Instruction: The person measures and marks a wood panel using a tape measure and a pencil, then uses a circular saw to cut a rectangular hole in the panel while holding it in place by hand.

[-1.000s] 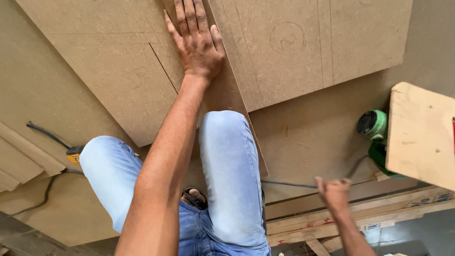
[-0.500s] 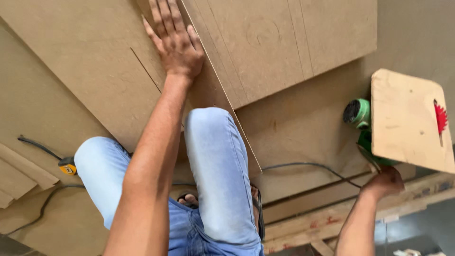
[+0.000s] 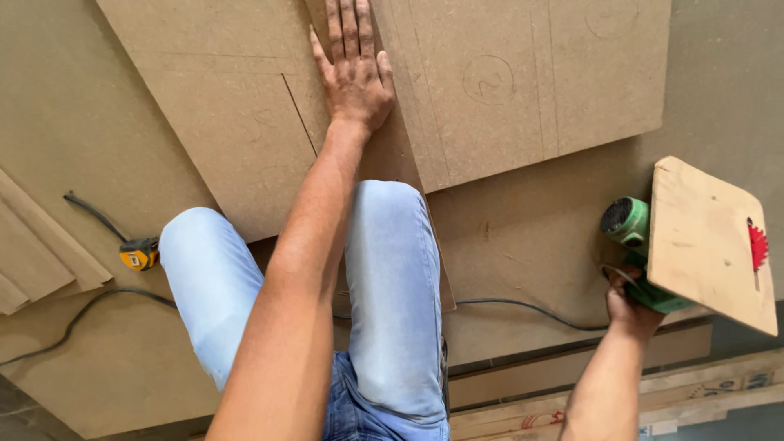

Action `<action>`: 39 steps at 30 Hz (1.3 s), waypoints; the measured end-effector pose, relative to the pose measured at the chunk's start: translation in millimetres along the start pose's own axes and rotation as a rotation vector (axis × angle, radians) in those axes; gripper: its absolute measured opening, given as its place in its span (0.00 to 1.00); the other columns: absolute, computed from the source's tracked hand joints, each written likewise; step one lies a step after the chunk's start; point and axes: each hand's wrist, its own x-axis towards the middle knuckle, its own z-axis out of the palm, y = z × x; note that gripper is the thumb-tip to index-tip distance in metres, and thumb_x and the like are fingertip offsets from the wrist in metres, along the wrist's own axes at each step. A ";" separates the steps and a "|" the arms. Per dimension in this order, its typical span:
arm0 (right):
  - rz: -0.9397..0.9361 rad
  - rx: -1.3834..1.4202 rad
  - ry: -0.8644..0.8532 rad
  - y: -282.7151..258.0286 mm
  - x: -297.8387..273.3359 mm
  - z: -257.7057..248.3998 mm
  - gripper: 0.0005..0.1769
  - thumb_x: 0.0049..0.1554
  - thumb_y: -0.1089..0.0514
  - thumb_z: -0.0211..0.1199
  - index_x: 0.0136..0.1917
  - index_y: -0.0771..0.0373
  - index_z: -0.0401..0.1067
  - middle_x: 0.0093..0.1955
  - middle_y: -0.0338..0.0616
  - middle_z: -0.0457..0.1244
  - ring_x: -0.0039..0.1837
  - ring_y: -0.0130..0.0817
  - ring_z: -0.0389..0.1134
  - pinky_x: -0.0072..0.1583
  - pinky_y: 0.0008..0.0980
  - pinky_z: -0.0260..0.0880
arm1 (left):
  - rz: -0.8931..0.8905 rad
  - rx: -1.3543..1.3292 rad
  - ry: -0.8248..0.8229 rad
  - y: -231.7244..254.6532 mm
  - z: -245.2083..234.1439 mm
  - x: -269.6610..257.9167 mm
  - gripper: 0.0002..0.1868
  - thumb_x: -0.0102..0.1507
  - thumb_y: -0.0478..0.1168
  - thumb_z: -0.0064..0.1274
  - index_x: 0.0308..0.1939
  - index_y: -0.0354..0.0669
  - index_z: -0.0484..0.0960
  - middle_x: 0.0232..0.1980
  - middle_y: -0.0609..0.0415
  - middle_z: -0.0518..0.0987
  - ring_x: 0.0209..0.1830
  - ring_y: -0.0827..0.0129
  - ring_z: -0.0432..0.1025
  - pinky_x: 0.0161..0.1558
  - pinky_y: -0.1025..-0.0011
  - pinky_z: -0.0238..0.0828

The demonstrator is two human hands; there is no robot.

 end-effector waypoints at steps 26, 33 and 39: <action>-0.506 -1.737 -0.436 136.8 -194.1 155.8 0.12 0.64 0.58 0.63 0.58 0.67 0.75 0.43 0.45 0.71 0.40 0.29 0.73 0.45 0.30 0.78 | 0.011 -0.094 -0.207 -11.9 -1.6 6.8 0.29 0.80 0.54 0.33 0.83 0.52 0.54 0.84 0.46 0.49 0.84 0.48 0.42 0.78 0.31 0.34; -0.550 -1.775 -0.611 209.5 -187.6 153.0 0.10 0.61 0.60 0.69 0.49 0.69 0.74 0.36 0.40 0.69 0.37 0.23 0.68 0.40 0.24 0.67 | 0.004 -0.107 -0.175 -13.1 3.5 4.3 0.25 0.79 0.51 0.34 0.80 0.55 0.60 0.83 0.49 0.53 0.84 0.50 0.44 0.79 0.31 0.35; -0.592 -1.799 -0.660 229.2 -183.8 152.8 0.10 0.60 0.59 0.70 0.49 0.69 0.74 0.33 0.39 0.67 0.35 0.23 0.66 0.39 0.25 0.65 | -0.004 -0.127 -0.132 -12.1 5.6 4.6 0.27 0.78 0.52 0.35 0.81 0.54 0.60 0.82 0.48 0.52 0.83 0.50 0.44 0.78 0.32 0.34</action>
